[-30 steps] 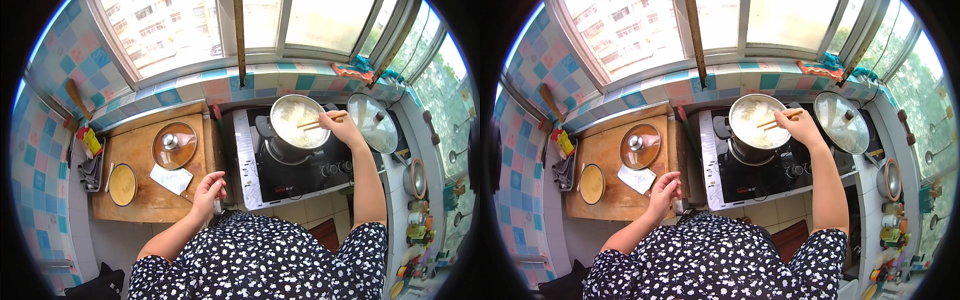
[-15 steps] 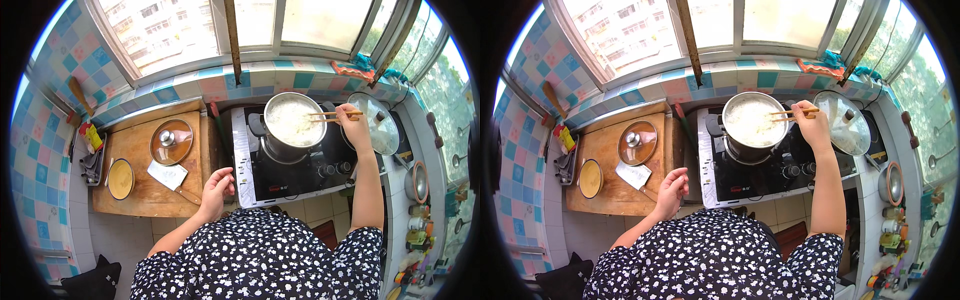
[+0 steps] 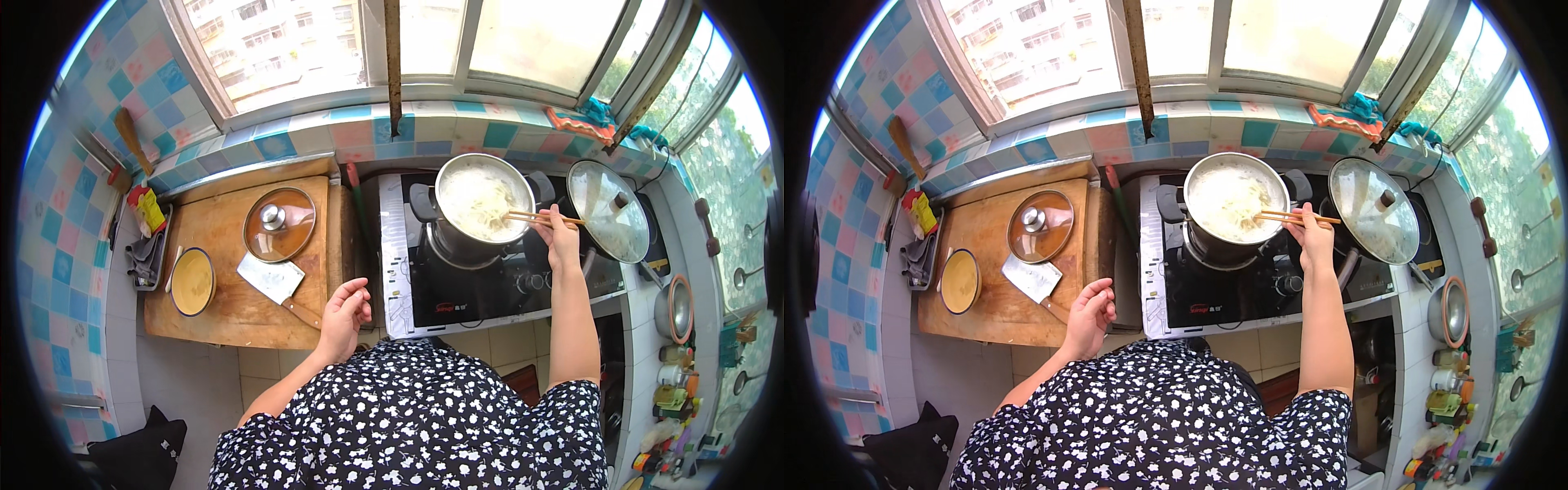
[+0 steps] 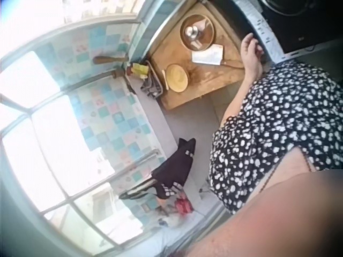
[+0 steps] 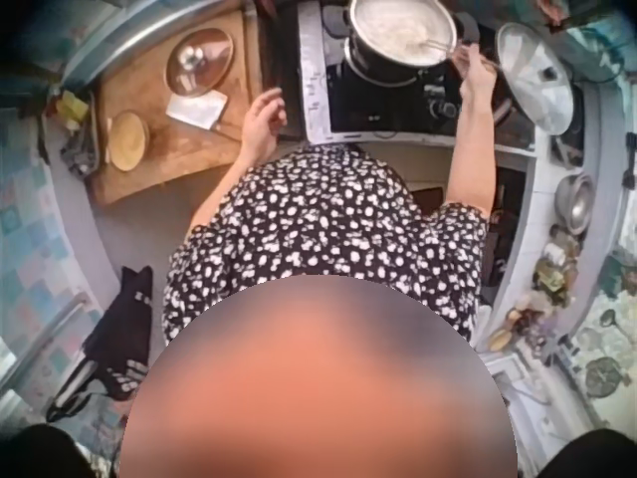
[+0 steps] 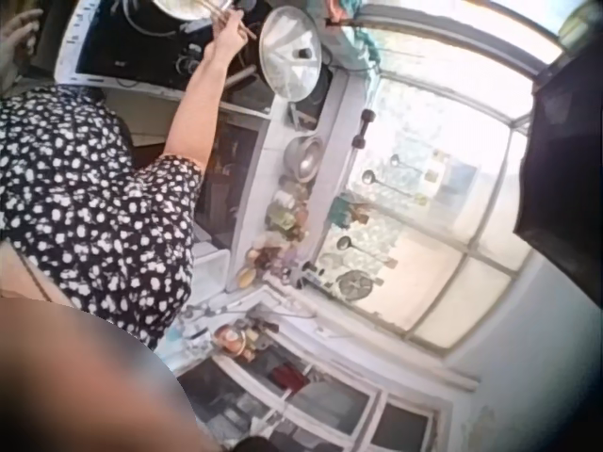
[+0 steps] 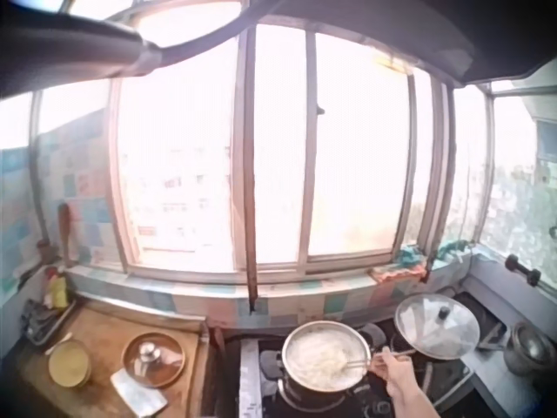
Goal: The person prepares a bowl of noodles by stirring a pot of boiling water on a gas stove using chopsticks. They occasionally check the noodles and adjust the heat. A second person briefly enters the kitchen to retrieve a bowl of vegetables from the floor.
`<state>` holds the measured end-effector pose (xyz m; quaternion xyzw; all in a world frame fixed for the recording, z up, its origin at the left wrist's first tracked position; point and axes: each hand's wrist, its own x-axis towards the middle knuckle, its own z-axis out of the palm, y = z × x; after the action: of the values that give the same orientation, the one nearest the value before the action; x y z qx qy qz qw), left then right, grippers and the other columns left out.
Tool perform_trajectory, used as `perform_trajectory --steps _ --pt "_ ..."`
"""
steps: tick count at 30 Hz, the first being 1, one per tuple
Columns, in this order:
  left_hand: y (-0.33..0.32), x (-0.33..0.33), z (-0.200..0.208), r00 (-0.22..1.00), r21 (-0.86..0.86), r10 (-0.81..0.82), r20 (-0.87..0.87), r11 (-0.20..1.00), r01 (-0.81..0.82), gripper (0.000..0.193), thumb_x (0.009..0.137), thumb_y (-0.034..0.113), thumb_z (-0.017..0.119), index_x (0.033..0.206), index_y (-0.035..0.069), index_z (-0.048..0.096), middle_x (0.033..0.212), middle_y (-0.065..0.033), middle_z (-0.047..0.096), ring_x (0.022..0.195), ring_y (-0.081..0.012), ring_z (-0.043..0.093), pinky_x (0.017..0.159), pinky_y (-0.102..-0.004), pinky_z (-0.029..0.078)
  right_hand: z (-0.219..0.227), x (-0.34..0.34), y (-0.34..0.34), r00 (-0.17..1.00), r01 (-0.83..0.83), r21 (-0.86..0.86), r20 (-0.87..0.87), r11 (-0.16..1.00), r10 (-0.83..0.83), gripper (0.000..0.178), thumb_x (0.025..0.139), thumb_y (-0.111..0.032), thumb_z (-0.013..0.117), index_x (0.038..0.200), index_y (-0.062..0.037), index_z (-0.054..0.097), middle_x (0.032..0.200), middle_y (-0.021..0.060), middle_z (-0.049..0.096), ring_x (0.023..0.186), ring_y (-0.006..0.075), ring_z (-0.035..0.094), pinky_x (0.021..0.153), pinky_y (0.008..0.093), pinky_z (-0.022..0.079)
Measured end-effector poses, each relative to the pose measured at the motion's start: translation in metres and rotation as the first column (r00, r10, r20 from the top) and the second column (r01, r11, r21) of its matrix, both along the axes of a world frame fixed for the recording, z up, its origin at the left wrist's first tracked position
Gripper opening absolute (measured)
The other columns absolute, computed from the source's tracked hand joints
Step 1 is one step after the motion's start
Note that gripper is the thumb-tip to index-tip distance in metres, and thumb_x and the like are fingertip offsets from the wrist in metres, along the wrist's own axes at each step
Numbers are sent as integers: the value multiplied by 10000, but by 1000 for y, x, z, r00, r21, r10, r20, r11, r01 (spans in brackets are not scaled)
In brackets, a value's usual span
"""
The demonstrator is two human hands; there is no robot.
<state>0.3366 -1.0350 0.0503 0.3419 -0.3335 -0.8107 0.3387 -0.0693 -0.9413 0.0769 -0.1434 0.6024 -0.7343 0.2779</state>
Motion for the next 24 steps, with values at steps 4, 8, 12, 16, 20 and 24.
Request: perform_trajectory --steps 4,8,12,16,20,24 --pt "0 4 1 1000 -6 16 21 1000 -16 237 914 99 475 1140 41 516 878 0 545 666 -57 518 587 -189 441 -20 12 6 962 121 -137 259 983 -82 315 897 -256 564 915 58 595 847 145 639 749 233 656 646 233 561" --pt "2 5 0 1000 1 7 3 1000 -7 231 913 99 476 1134 41 517 876 1 544 662 -55 516 585 -188 440 -33 17 3 898 209 -227 429 951 -95 311 908 -242 541 937 65 581 889 151 629 800 251 654 682 234 572" --pt "4 6 5 1000 7 14 1 1000 -14 227 912 99 479 1128 41 519 873 4 544 658 -53 516 586 -187 439 -14 17 -4 916 309 -284 344 908 -204 300 904 -233 549 936 63 584 898 143 626 797 231 654 672 228 572" --pt "4 11 1 1000 1 30 9 1000 -30 229 911 98 482 1130 42 519 874 6 543 662 -53 517 587 -188 438 32 30 -11 944 227 -174 -203 958 -260 252 923 -206 526 941 34 600 882 93 618 789 142 611 716 233 541" --pt "4 8 4 1000 11 27 14 1000 -27 234 908 89 480 1135 40 508 873 4 539 669 -58 511 593 -191 434 47 30 -27 863 16 11 -505 1000 -8 235 912 -204 550 932 25 600 841 55 613 763 104 587 690 227 497" --pt "6 5 7 1000 15 10 17 1000 -10 240 905 87 481 1140 41 502 874 3 537 670 -62 508 596 -195 430 44 29 -33 777 -100 303 -572 948 265 351 859 -295 624 907 52 650 735 75 645 682 118 610 640 221 494"
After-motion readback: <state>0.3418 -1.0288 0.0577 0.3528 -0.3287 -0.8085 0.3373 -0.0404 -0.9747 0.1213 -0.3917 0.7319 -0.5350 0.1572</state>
